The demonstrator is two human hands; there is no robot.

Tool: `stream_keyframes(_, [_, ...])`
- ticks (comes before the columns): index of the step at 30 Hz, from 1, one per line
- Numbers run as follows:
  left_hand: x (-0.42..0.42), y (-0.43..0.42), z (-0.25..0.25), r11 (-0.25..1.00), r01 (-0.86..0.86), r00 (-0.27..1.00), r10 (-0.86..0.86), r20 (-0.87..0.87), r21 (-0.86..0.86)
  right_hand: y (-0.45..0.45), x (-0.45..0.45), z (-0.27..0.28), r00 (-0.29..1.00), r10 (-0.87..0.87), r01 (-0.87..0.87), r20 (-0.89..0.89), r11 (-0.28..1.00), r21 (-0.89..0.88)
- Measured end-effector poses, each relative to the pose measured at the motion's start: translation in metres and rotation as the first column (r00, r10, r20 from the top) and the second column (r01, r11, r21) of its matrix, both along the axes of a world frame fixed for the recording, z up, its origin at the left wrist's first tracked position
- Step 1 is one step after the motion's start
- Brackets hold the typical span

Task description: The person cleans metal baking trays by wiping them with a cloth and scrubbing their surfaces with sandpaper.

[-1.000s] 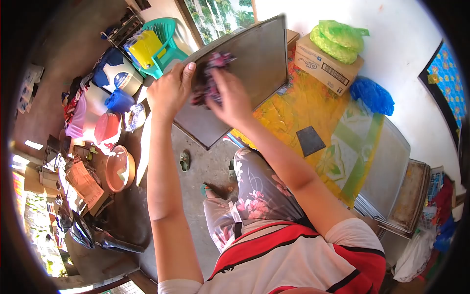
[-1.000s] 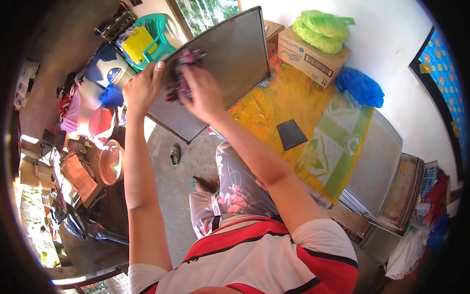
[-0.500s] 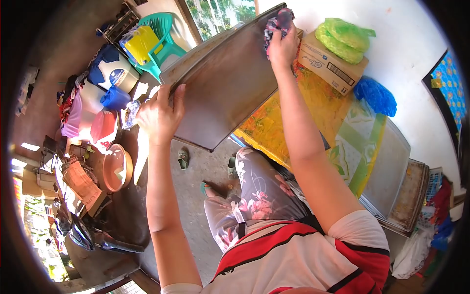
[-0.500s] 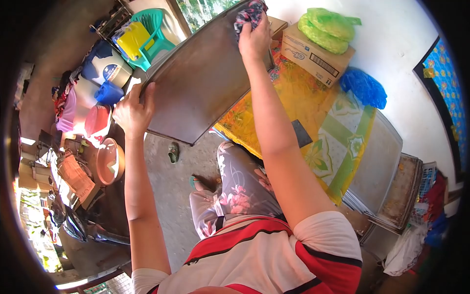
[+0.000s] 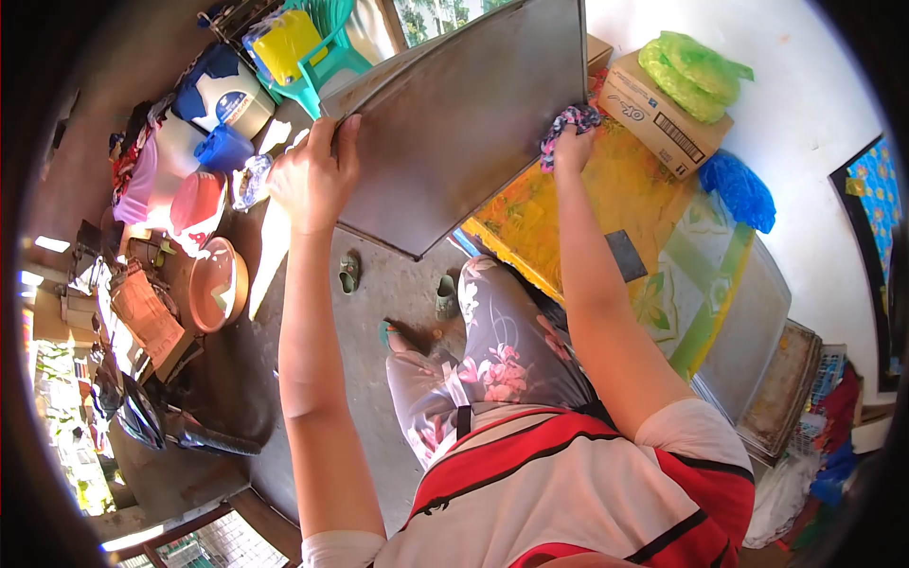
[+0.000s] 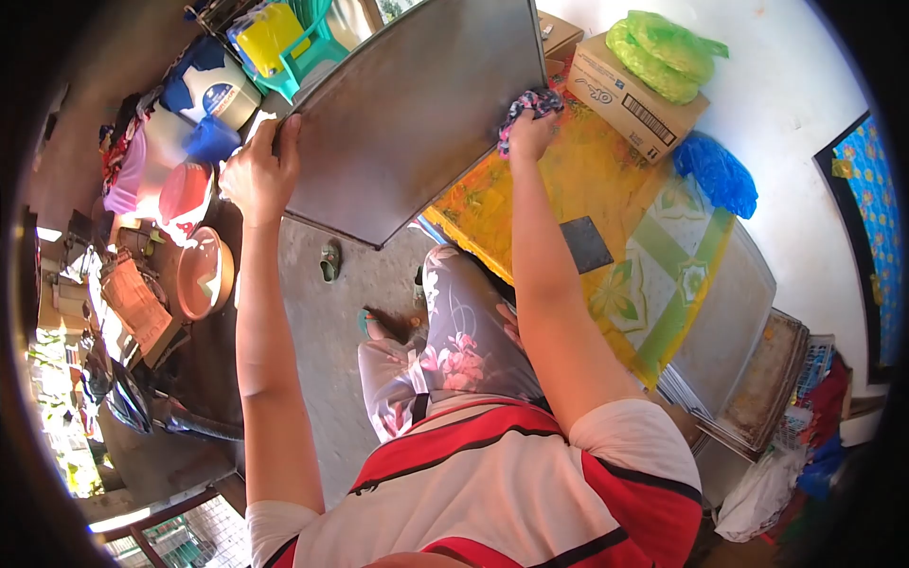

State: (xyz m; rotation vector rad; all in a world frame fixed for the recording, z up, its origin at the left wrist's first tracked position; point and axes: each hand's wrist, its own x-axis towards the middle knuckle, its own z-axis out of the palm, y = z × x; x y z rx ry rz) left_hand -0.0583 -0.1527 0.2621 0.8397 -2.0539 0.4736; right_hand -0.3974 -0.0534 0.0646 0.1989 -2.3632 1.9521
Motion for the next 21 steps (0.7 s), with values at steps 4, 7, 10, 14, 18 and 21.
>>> stream_keyframes(4, [-0.006,0.001,0.000,0.998,-0.050,0.999,0.050,-0.006,-0.036,0.000,0.085,-0.024,0.985,0.161,-0.155,-0.062,0.984,0.082])
stream_keyframes(7, [-0.010,0.001,-0.001,0.994,-0.101,0.995,0.101,0.001,-0.049,0.005,0.191,-0.030,0.964,0.247,-0.243,-0.100,0.969,0.046])
stream_keyframes(10, [-0.015,0.007,0.001,0.994,-0.100,0.995,0.100,0.000,-0.046,0.022,0.293,-0.048,0.810,0.586,-0.579,-0.008,0.802,0.149])
stream_keyframes(14, [-0.022,0.018,0.007,0.983,-0.105,0.993,0.110,0.029,-0.151,0.048,0.357,-0.074,0.429,0.873,-0.903,0.232,0.403,0.151])
stream_keyframes(18, [-0.016,0.011,0.001,0.986,-0.037,0.999,0.038,0.002,-0.162,0.075,0.312,-0.015,0.425,0.884,-0.903,0.195,0.429,0.024])
stream_keyframes(21, [-0.010,0.004,0.000,0.990,-0.002,1.000,-0.002,-0.027,-0.138,0.081,0.254,0.002,0.700,0.711,-0.690,0.064,0.696,-0.198])
